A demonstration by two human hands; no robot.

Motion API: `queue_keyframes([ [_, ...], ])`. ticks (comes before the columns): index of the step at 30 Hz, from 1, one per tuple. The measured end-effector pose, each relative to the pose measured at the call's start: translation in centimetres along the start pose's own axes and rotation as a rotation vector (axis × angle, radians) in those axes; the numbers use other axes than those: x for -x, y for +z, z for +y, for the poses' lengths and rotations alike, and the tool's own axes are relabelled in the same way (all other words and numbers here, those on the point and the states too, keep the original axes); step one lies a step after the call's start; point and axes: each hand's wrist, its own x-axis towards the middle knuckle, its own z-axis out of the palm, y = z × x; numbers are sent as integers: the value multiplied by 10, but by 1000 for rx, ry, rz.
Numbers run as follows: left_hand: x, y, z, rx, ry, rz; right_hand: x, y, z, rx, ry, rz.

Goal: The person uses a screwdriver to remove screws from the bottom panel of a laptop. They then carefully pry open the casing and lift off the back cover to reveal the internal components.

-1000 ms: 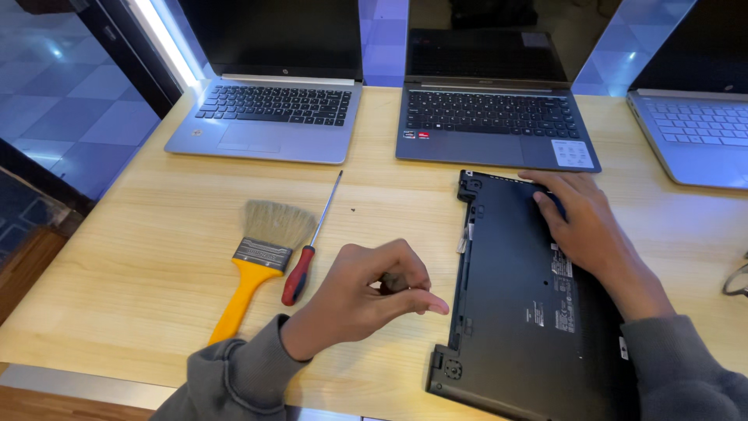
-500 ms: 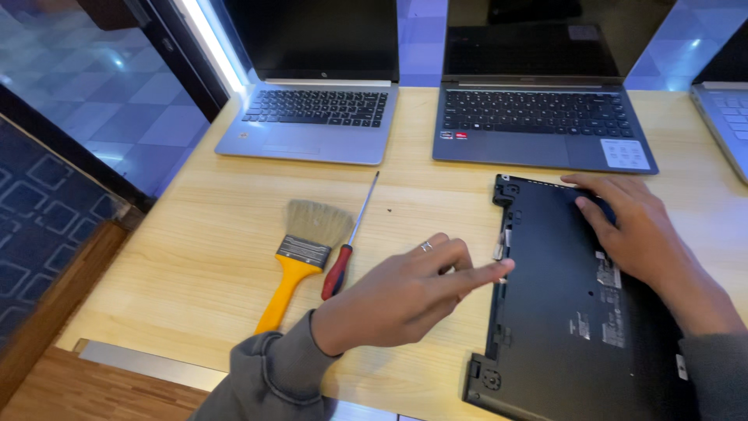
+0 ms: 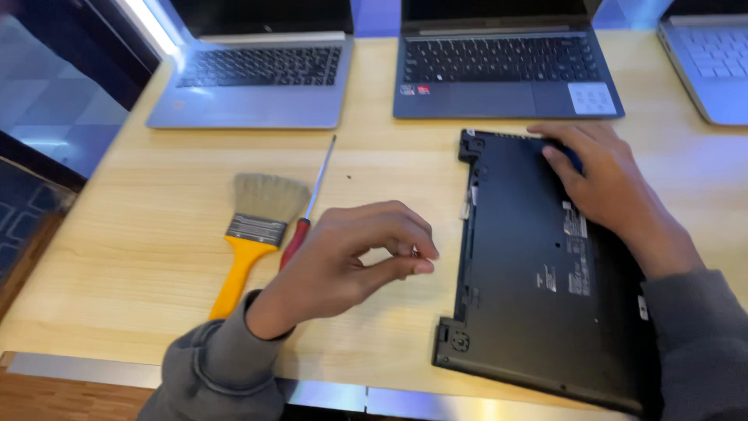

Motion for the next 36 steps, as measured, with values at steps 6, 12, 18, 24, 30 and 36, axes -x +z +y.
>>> queue_keyframes([
  [6,1,20,-15,-5,149,38,2,2,3,-10,-87,21],
  [12,3,25,-28,-77,66,-140,3,3,5,2,-130,29],
  [18,5,25,-23,13,-150,-275,6,3,6,34,-125,10],
  [24,22,32,-15,-19,192,-191,6,6,15,92,-197,39],
  [30,25,41,-13,-148,312,-275,5,6,11,117,-164,21],
  [36,26,43,-9,-169,372,-328,5,6,13,115,-150,17],
])
